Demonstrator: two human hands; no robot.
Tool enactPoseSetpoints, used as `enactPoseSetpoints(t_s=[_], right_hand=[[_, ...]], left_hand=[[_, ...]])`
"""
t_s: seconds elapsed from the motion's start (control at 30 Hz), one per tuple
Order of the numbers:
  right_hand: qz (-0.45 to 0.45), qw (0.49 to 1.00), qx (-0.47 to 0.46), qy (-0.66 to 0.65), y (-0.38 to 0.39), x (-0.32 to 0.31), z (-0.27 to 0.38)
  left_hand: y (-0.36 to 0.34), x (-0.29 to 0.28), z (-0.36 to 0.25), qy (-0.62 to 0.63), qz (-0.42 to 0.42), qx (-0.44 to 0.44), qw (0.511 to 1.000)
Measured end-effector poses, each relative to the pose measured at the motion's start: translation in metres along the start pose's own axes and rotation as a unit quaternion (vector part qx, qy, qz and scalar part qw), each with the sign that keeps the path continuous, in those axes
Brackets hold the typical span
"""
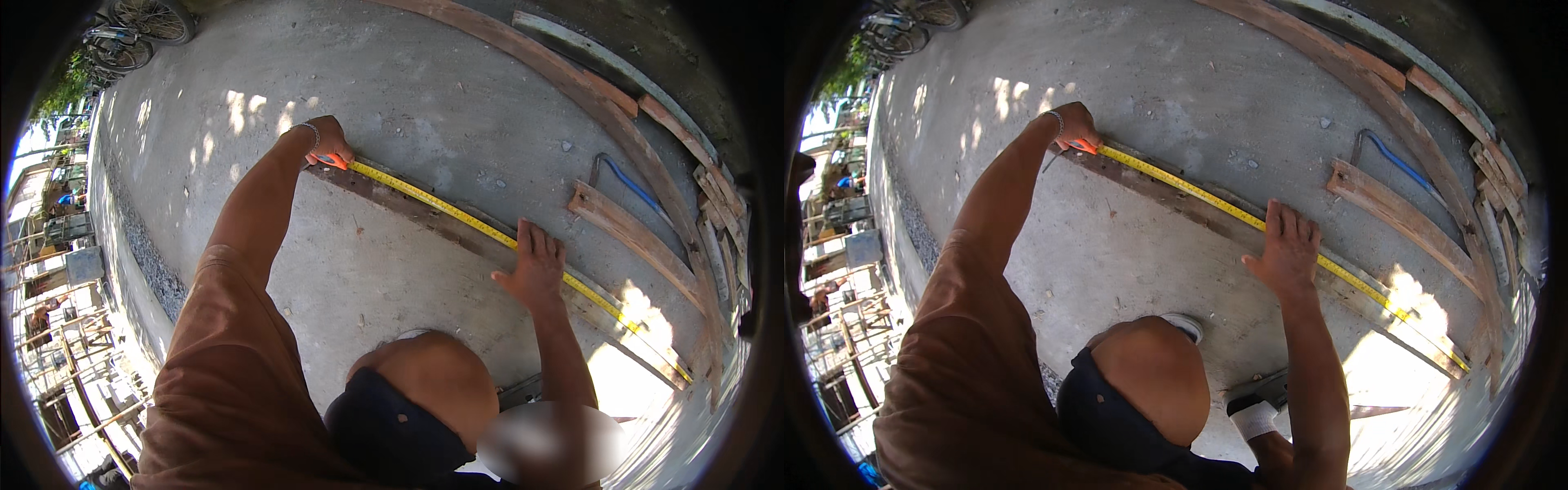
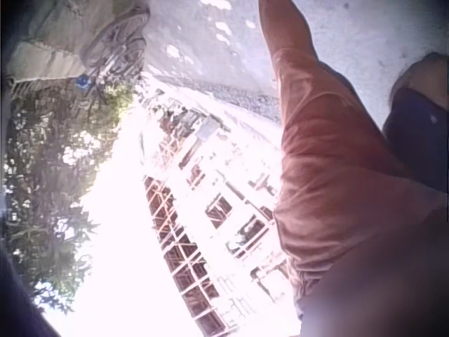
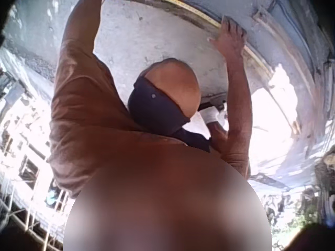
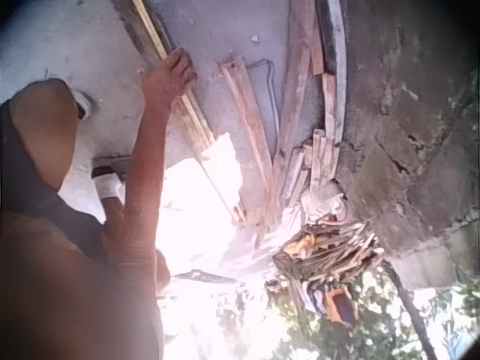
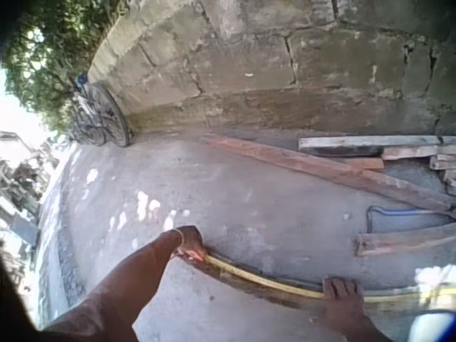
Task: The person measures a piece of wood with a tape measure, then uses a hand saw to cut the wood into smaller pieces. The person repositions the wood and continues sawing until the cut is complete.
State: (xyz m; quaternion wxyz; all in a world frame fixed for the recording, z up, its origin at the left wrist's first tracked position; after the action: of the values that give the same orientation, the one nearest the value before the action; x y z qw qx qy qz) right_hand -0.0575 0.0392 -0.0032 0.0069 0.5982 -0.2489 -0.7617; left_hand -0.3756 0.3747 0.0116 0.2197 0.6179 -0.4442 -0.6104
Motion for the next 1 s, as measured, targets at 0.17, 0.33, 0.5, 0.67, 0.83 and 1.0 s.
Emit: enactPoseSetpoints(t_s=[0.17,0.33,0.5,0.67,0.83,1.0], right_hand=[[0.022,0.999,0.014,0.035,-0.005,0.022,-0.006],[-0.002,1.000,-0.013,0.018,-0.003,0.013,-0.022],[0.002,0.998,0.020,0.064,0.030,0.011,-0.107],[-0.023,0.995,0.066,0.070,0.086,0.003,-0.249],[0.030,0.972,0.165,0.162,0.138,0.009,-0.356],[0.074,0.960,0.199,0.181,0.168,0.020,-0.398]], left_hand=[[0.008,0.002,-0.011,-0.007,-0.006,0.003,1.000],[0.006,0.013,0.003,0.010,-0.036,0.015,0.999],[-0.046,0.054,0.014,-0.153,0.050,0.113,0.980],[-0.024,0.090,-0.042,-0.437,-0.008,0.411,0.800],[0.010,0.075,-0.116,-0.309,0.021,0.318,0.896],[0.018,0.086,-0.160,-0.056,0.064,0.149,0.985]])
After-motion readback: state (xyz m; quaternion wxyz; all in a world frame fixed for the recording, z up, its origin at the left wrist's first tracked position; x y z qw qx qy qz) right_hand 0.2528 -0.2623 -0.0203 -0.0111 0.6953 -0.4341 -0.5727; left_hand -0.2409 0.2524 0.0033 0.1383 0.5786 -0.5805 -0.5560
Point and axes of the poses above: each hand's wrist, its own y-axis away from the middle knuckle, its own x-axis out of the palm, z = x × y, the point moved 6 cm from there along -y, towards the middle knuckle, and after that the axes turned 12 degrees about x, right-handed, at the moved point
